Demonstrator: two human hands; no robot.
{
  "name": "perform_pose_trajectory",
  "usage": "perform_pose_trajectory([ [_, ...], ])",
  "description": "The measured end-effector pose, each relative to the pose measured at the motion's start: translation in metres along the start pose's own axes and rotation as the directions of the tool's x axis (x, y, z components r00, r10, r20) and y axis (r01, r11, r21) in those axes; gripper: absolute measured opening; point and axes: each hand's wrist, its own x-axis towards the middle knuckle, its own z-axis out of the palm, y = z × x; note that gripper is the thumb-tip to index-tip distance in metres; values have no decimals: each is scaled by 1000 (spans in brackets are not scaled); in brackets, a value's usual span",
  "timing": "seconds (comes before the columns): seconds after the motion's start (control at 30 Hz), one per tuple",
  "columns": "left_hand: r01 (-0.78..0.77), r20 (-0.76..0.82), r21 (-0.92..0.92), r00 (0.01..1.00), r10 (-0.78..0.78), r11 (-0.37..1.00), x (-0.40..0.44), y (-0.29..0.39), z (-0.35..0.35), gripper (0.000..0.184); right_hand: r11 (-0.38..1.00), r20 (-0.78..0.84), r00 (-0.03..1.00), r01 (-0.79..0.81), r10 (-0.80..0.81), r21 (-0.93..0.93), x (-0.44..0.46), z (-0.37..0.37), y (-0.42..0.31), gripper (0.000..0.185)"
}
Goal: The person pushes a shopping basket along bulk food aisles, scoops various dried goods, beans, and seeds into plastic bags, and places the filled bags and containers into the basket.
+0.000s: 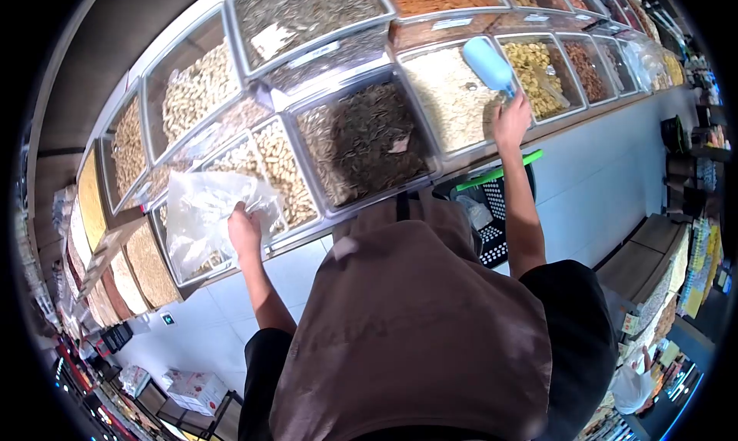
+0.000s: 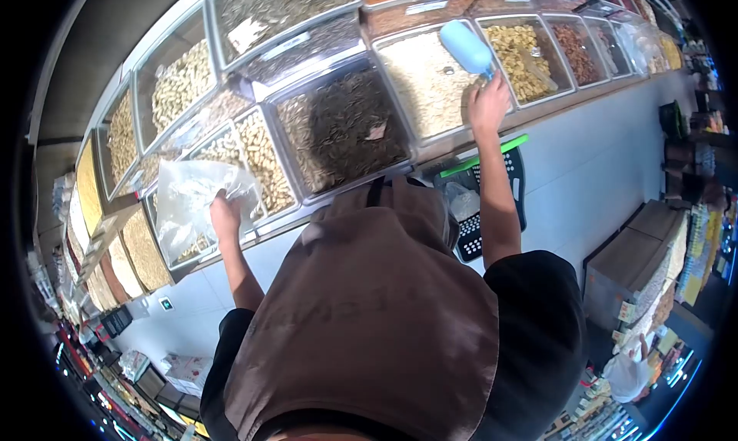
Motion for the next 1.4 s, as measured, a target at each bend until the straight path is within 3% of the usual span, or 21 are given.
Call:
perform_pose_trajectory([
  [0.03, 21, -24, -66, 999, -23, 998, 7, 0, 2, 30, 990, 9, 1000, 21, -19, -141, 5, 3, 16, 64],
  [0.1, -19, -127, -117, 992, 4, 993, 5, 17, 5, 25, 983, 64, 997, 45, -34, -175, 8, 15, 34, 66],
  [0.13, 62, -60, -320, 995, -86, 945, 7, 25, 6, 24, 979, 115, 992, 73, -52, -189, 11, 21, 38, 68],
  [0.27, 148, -78, -509, 973, -216, 848, -5, 61, 12, 22, 976, 288, 957, 87, -27, -198, 34, 31, 53, 44],
  [0.33, 112, -150, -575, 959, -239, 810, -16, 81, 13, 21, 974, 207, 972, 144, -107, -174, 38, 28, 50, 29],
  [0.4, 53, -187, -772, 933, -306, 634, -22, 89, 41, 24, 988, 198, 978, 28, -59, 155, 39, 14, 41, 24],
  [0.43, 107, -101, -825, 938, -330, 555, -28, 102, 40, 27, 941, 100, 973, 170, -207, 294, 36, 7, 34, 22],
  [0.47, 163, -12, -868, 938, -346, 470, -34, 114, 38, 30, 938, 105, 971, 176, -216, 300, 30, -1, 27, 22],
  [0.53, 160, 35, -902, 953, -301, 402, -43, 120, 50, 34, 818, 569, 814, -245, -118, 521, 19, -49, -17, 22],
  [0.6, 191, 84, -905, 956, -281, 379, -45, 132, 52, 34, 766, 668, 662, -217, -340, 605, 9, -64, -37, 22],
  [0.63, 190, 81, -906, 955, -287, 378, -43, 136, 57, 34, 669, 562, 669, -127, -487, 732, 1, -61, -50, 26],
  [0.67, 199, 89, -884, 960, -265, 423, -39, 139, 63, 35, 667, 560, 667, -125, -492, 734, -3, -59, -63, 26],
  [0.73, 204, 95, -860, 965, -246, 468, -31, 147, 75, 35, 786, 589, 577, 162, -566, 597, -9, -63, -94, 29],
  [0.8, -159, -191, -540, 979, 63, 826, -20, 158, 83, 34, 813, 606, 561, 247, -564, 528, -16, -53, -113, 30],
  [0.83, -122, -130, -538, 990, 61, 834, -14, 165, 85, 35, 831, 627, 548, 328, -554, 448, -15, -49, -123, 31],
  [1.0, -74, -40, -448, 997, 63, 891, 11, 179, 110, 39, 812, 680, 450, 385, -579, 437, -13, -6, -159, 34],
  [1.07, 28, 88, -494, 996, 18, 869, 14, 183, 110, 45, 799, 663, 450, 390, -598, 457, -26, 16, -156, 35],
  [1.13, 128, 147, -523, 987, -59, 843, 19, 174, 136, 49, 824, 748, 349, 294, -565, 485, -29, 31, -159, 43],
  [1.23, 40, 126, -535, 991, 33, 844, 25, 161, 157, 54, 850, 803, 310, 326, -510, 414, -57, 40, -170, 43],
  [1.33, 44, 141, -537, 989, 38, 842, 30, 171, 152, 51, 863, 754, 420, 266, -505, 430, -88, 63, -181, 42],
  [1.4, 59, 274, -589, 953, 131, 806, 37, 166, 161, 47, 870, 739, 461, 218, -491, 442, -98, 63, -182, 42],
])
